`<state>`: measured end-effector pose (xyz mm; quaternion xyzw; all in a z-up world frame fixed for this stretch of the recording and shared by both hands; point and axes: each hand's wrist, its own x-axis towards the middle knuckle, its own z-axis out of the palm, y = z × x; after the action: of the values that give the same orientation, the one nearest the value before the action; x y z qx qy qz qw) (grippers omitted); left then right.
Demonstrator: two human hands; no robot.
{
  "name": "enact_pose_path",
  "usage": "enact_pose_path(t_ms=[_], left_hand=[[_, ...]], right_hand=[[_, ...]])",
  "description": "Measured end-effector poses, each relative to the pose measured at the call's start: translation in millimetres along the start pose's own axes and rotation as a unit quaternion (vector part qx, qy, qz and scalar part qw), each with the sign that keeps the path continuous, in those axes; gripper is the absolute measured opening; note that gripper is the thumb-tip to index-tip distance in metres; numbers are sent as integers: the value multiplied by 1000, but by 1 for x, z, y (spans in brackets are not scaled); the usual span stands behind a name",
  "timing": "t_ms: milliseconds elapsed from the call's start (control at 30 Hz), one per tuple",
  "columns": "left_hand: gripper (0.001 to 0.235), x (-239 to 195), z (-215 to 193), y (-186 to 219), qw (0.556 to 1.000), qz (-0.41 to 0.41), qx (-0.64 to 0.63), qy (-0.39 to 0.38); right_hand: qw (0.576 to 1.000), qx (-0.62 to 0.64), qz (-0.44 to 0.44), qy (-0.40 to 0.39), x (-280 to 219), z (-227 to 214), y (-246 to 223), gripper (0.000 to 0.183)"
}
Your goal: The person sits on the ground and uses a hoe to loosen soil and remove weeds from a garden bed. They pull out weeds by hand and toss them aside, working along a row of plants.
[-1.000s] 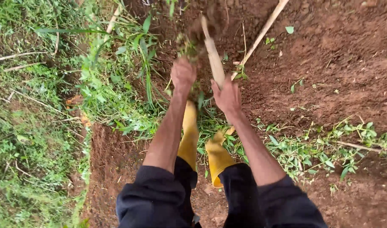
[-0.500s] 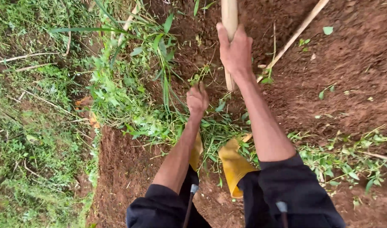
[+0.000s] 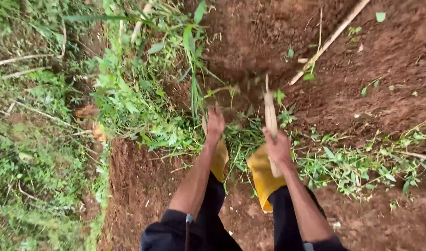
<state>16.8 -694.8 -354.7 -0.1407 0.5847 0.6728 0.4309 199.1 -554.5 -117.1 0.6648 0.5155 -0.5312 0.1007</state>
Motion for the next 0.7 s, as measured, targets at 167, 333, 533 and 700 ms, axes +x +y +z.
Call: enact_pose_path(t_ms=[167, 333, 533, 700], left_hand=[[59, -40, -97, -73, 239, 108, 962, -82], [79, -91, 90, 114, 482, -88, 870, -54], [71, -108, 196, 141, 602, -52, 795, -53], [34, -98, 229, 114, 765, 319, 559, -6]], right_hand=[[984, 87, -148, 51, -20, -33, 21, 18], [919, 203, -297, 160, 41, -82, -54, 25], [953, 191, -143, 185, 62, -69, -65, 30], [966, 232, -31, 112, 20, -57, -23, 35]])
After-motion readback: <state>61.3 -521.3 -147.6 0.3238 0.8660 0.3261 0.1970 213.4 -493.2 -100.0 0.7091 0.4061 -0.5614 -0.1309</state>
